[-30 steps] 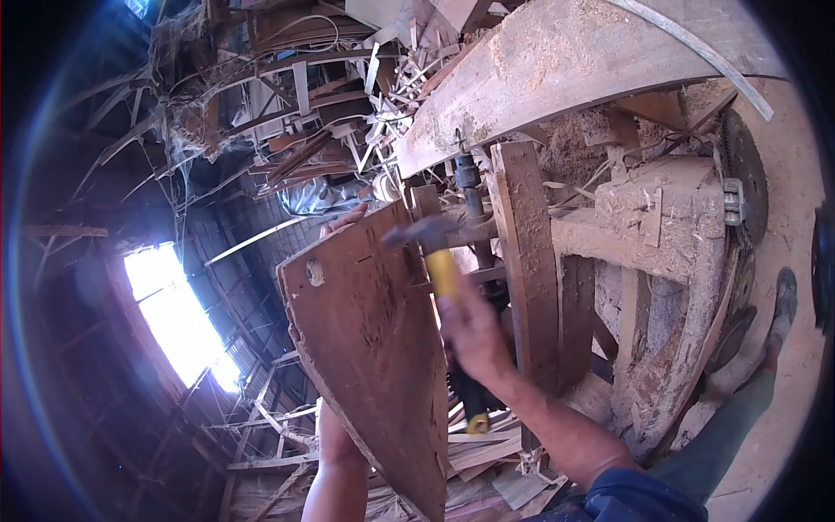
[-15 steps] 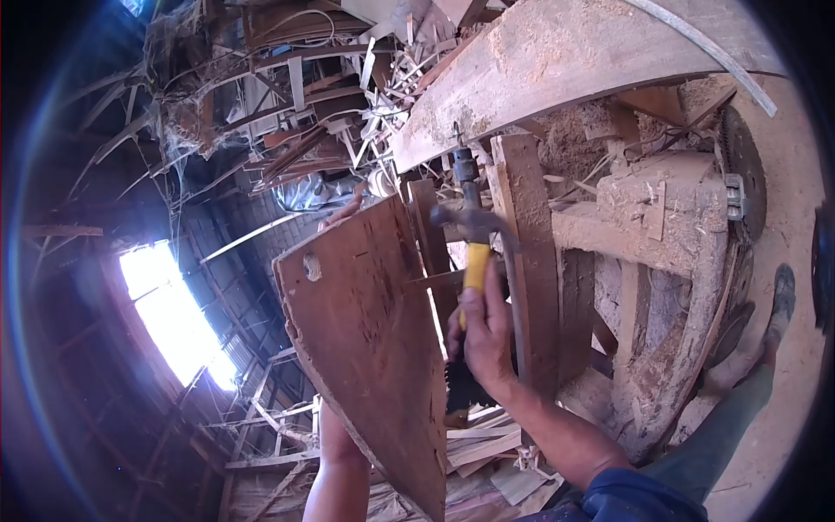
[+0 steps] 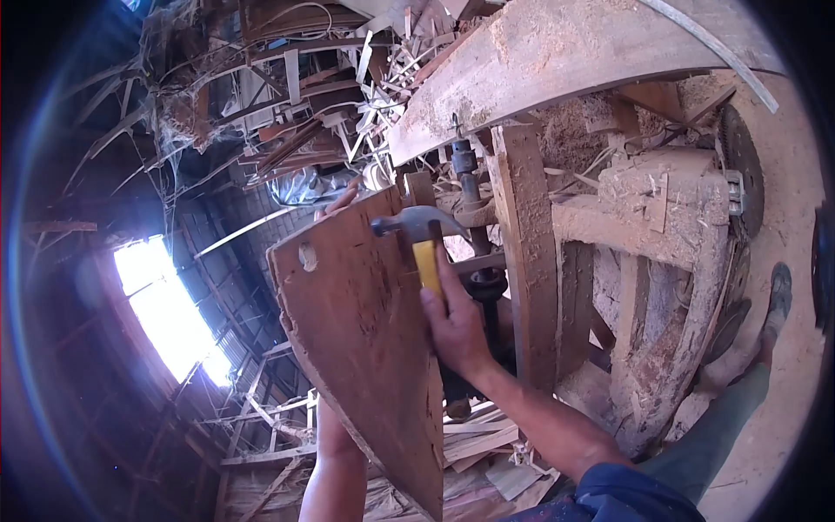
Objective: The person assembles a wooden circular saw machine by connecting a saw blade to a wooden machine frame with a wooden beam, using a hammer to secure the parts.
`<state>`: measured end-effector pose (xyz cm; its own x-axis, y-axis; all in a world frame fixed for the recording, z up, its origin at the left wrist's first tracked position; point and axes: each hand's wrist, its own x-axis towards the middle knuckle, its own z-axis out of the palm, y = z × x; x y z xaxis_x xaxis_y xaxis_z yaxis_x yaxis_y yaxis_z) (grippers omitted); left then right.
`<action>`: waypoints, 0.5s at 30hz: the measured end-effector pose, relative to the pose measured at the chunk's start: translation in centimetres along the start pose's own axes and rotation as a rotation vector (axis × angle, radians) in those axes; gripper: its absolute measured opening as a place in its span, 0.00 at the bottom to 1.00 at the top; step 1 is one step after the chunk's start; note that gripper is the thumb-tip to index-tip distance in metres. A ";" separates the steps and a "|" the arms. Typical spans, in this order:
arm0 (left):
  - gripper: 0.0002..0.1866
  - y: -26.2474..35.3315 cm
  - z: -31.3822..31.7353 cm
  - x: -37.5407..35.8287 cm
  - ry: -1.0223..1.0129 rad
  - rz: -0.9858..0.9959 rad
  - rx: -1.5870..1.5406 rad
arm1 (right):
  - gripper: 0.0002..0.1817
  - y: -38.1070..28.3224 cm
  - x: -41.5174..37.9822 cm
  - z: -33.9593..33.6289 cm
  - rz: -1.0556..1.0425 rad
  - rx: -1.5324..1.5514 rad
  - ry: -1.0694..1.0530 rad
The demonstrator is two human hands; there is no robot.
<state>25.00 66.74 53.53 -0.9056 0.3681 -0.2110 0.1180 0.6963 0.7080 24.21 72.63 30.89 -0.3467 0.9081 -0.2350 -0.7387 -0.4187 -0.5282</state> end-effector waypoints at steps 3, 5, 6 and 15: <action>0.24 -0.1 0.0 0.2 -0.013 0.027 0.018 | 0.37 -1.0 -1.2 -1.0 0.267 0.235 0.095; 0.24 -0.2 0.4 0.1 -0.017 0.026 -0.014 | 0.36 0.9 -1.9 0.3 0.041 -0.021 0.098; 0.25 -0.1 0.7 -0.1 -0.013 0.001 -0.067 | 0.36 0.8 -1.4 0.9 -0.167 -0.238 0.090; 0.25 -0.5 0.6 0.5 -0.023 -0.028 -0.045 | 0.34 0.9 -1.5 0.6 0.043 0.046 0.063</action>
<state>24.75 66.93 52.72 -0.8985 0.3637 -0.2460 0.0742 0.6779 0.7314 23.71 70.93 31.30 -0.3423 0.8876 -0.3082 -0.7503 -0.4557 -0.4790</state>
